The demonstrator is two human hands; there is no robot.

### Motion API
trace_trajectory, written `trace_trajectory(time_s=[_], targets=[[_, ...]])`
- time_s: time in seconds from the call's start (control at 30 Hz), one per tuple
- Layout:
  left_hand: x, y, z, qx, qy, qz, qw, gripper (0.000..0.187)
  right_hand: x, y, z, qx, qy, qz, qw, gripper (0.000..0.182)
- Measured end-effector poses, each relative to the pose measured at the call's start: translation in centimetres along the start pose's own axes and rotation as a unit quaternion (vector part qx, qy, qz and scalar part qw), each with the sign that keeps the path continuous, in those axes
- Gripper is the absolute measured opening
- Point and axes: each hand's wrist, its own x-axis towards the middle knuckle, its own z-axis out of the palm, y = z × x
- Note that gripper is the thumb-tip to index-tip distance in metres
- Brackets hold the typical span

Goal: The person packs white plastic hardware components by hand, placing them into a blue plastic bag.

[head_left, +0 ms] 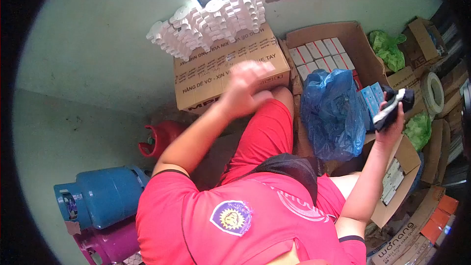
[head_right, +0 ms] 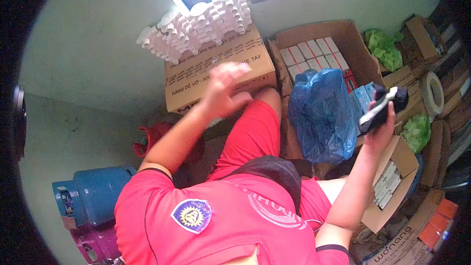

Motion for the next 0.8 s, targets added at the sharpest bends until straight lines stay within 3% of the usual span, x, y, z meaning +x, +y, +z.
trace_trajectory(time_s=[0.03, 0.13, 0.17, 0.23, 0.27, 0.37, 0.4, 0.47, 0.53, 0.63, 0.67, 0.7, 0.77, 0.8], targets=[[-2.1, 1.3, 3.1, -0.093, -0.060, 0.003, 0.994, 0.080, -0.1, -1.4, -1.2, 0.007, -0.045, 0.012, 0.999, 0.046], [-8.9, 5.9, 9.6, -0.108, -0.294, -0.047, 0.949, 0.091, -0.7, -3.5, -3.7, -0.015, -0.018, -0.041, 0.999, 0.033], [-10.4, 7.2, 10.0, -0.032, -0.265, 0.020, 0.963, 0.076, -0.3, -3.9, -5.7, -0.008, 0.006, -0.080, 0.997, 0.025], [-10.1, 6.8, 11.2, -0.041, -0.375, 0.044, 0.925, 0.060, -1.1, -3.9, -6.4, 0.007, -0.097, -0.070, 0.993, 0.027], [-10.1, 6.3, 11.9, -0.067, -0.348, 0.020, 0.935, 0.056, -1.9, -4.1, -6.0, -0.019, -0.135, -0.061, 0.989, 0.030], [-9.2, 4.2, 13.2, -0.108, -0.295, -0.027, 0.949, 0.050, -4.1, -4.9, -5.6, -0.055, -0.029, -0.101, 0.993, 0.035], [-8.7, 3.6, 13.4, -0.102, -0.299, -0.028, 0.948, 0.050, -4.6, -5.7, -6.6, -0.120, -0.081, -0.125, 0.982, 0.039], [-7.7, 2.9, 14.0, -0.093, -0.287, -0.019, 0.953, 0.050, -5.1, -8.6, -6.7, -0.158, -0.235, -0.066, 0.957, 0.045], [-6.8, 2.4, 15.1, -0.065, -0.295, -0.030, 0.953, 0.050, -7.1, -10.4, -6.1, -0.220, -0.111, -0.170, 0.954, 0.048], [-5.6, 1.7, 17.2, -0.047, -0.288, -0.048, 0.955, 0.050, -11.0, -12.2, -5.2, -0.305, 0.082, -0.313, 0.896, 0.054], [-5.1, 1.6, 17.6, -0.038, -0.286, -0.059, 0.956, 0.050, -11.4, -13.5, -6.8, -0.292, 0.071, -0.320, 0.898, 0.054], [-4.6, 1.5, 17.9, -0.028, -0.283, -0.068, 0.956, 0.049, -12.8, -15.9, -10.0, -0.210, -0.037, -0.225, 0.951, 0.053], [-4.0, 1.1, 19.0, -0.019, -0.274, -0.075, 0.958, 0.046, -15.7, -15.1, -7.9, -0.135, -0.092, -0.143, 0.976, 0.055], [-3.7, 0.8, 19.5, -0.016, -0.279, -0.077, 0.957, 0.046, -17.5, -16.9, -10.5, -0.139, 0.048, -0.137, 0.980, 0.063]])
